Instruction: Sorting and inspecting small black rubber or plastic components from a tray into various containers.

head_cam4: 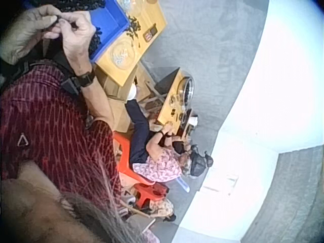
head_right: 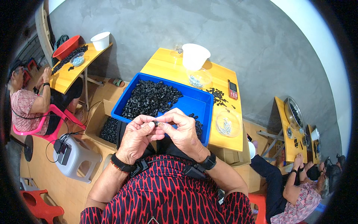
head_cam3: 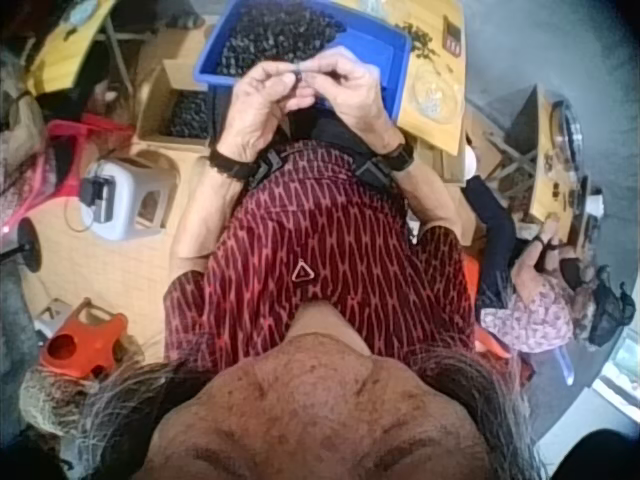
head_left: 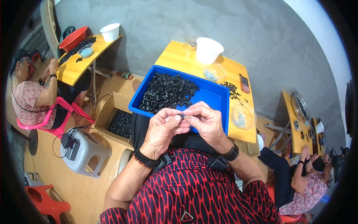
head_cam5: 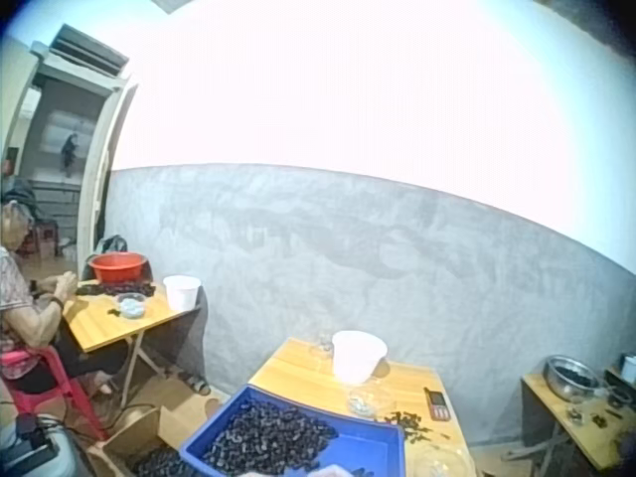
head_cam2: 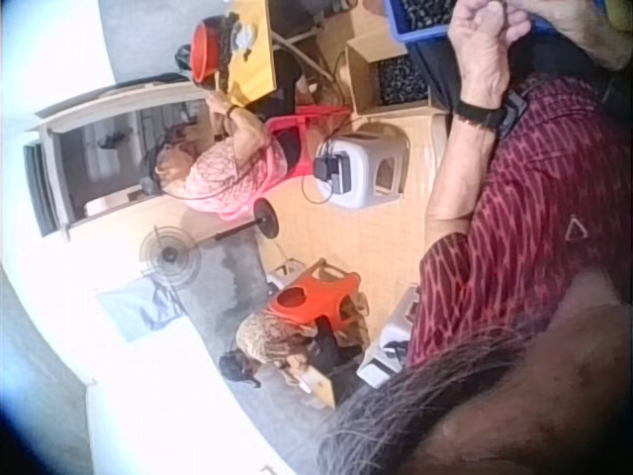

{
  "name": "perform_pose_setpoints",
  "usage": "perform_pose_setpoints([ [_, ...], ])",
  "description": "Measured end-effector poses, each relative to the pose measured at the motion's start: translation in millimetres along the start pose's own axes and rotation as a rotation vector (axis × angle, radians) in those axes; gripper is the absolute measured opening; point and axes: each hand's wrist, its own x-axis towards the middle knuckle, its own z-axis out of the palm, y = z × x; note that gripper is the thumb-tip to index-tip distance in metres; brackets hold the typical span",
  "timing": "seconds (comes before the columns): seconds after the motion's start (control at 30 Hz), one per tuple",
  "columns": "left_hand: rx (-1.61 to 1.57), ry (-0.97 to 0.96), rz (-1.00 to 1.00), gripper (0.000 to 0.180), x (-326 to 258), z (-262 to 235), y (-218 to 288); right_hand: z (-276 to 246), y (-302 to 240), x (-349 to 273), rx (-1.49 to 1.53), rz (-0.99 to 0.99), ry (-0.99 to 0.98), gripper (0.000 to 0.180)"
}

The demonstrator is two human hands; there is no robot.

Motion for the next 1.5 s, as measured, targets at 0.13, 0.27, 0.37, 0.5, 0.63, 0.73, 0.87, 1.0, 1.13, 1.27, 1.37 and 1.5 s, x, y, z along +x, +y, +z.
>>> perform_pose_setpoints([
  [0.13,0.056,0.022,-0.007,0.011,0,-4,-2,-1,-6,1,-0.125,-0.045,0.017,0.012],
  [0.27,0.062,0.026,-0.036,0.005,-1,-5,-1,-4,-10,0,-0.24,-0.139,-0.019,0.012],
  [0.37,0.035,-0.021,-0.082,0.005,-1,-4,2,-9,-13,0,-0.257,-0.153,-0.068,0.014],
  [0.5,0.004,-0.039,-0.097,0.005,-2,-3,2,-15,-22,0,-0.299,-0.19,-0.164,0.018],
  [0.63,-0.049,-0.082,-0.108,0.005,-1,-5,0,-17,-25,2,-0.297,-0.201,-0.194,0.021],
  [0.73,-0.062,-0.102,-0.103,0.005,0,-5,0,-18,-24,1,-0.269,-0.172,-0.213,0.02],
  [0.87,-0.039,-0.125,-0.101,0.007,-1,0,2,-19,-16,-1,-0.18,-0.105,-0.147,0.017],
  [1.0,0.007,-0.12,-0.079,0.006,0,-5,1,-18,-23,2,-0.216,-0.077,-0.163,0.015],
  [1.13,0.053,-0.091,-0.046,0.006,0,-4,0,-17,-26,3,-0.261,-0.06,-0.145,0.015],
  [1.27,0.026,-0.074,-0.048,0.005,-1,-4,1,-18,-16,0,-0.149,-0.012,-0.14,0.014],
  [1.37,-0.002,-0.085,-0.057,0.005,0,-4,2,-17,-13,-2,-0.038,0.059,-0.123,0.012],
  [1.5,-0.017,-0.094,-0.062,0.005,-1,-3,4,-16,-11,-3,-0.067,0.039,-0.116,0.011],
])
